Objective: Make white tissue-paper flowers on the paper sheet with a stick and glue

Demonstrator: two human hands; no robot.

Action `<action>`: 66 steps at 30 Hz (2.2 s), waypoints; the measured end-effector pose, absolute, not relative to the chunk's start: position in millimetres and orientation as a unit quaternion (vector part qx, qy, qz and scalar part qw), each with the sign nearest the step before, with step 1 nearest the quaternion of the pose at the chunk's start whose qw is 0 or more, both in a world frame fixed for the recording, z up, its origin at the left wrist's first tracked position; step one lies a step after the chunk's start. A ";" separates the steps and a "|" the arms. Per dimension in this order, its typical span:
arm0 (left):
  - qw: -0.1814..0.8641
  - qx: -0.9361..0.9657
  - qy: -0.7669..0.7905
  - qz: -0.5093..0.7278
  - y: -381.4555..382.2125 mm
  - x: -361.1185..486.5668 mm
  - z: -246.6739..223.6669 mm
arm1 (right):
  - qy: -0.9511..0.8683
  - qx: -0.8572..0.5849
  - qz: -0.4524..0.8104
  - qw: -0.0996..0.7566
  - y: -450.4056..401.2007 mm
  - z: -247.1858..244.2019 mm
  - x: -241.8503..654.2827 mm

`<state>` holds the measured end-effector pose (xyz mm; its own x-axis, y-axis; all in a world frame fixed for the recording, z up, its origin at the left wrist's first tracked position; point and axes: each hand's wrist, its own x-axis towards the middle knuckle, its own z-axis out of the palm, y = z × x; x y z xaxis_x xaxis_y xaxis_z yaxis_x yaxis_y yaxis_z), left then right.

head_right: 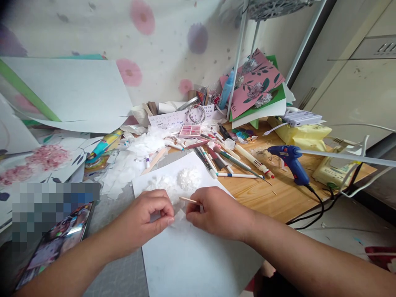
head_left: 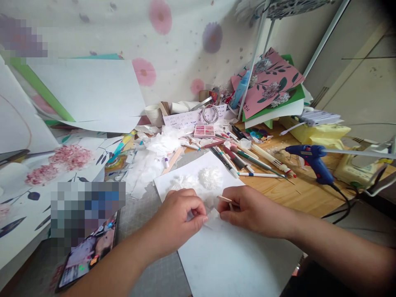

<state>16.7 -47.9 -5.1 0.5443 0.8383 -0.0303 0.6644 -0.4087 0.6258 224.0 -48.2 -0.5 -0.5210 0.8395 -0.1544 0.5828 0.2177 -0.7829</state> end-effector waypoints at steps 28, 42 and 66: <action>0.170 0.858 0.459 0.154 -46.7 14.4 -13.0 | -0.894 -0.314 0.165 0.273 -63.9 -20.8 229.8; 0.126 0.872 0.459 0.115 -46.8 14.3 -9.4 | -0.700 -0.472 0.382 0.375 -53.7 -25.7 227.9; 0.057 0.922 0.380 0.050 -44.8 12.0 -7.5 | -0.696 -0.463 0.412 0.363 -46.5 -24.6 229.3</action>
<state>12.0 -44.8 -7.5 0.7060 0.7065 0.0490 0.6952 -0.7046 0.1421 229.3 -46.5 -24.6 -0.3077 0.9433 0.1241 0.3459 0.2324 -0.9090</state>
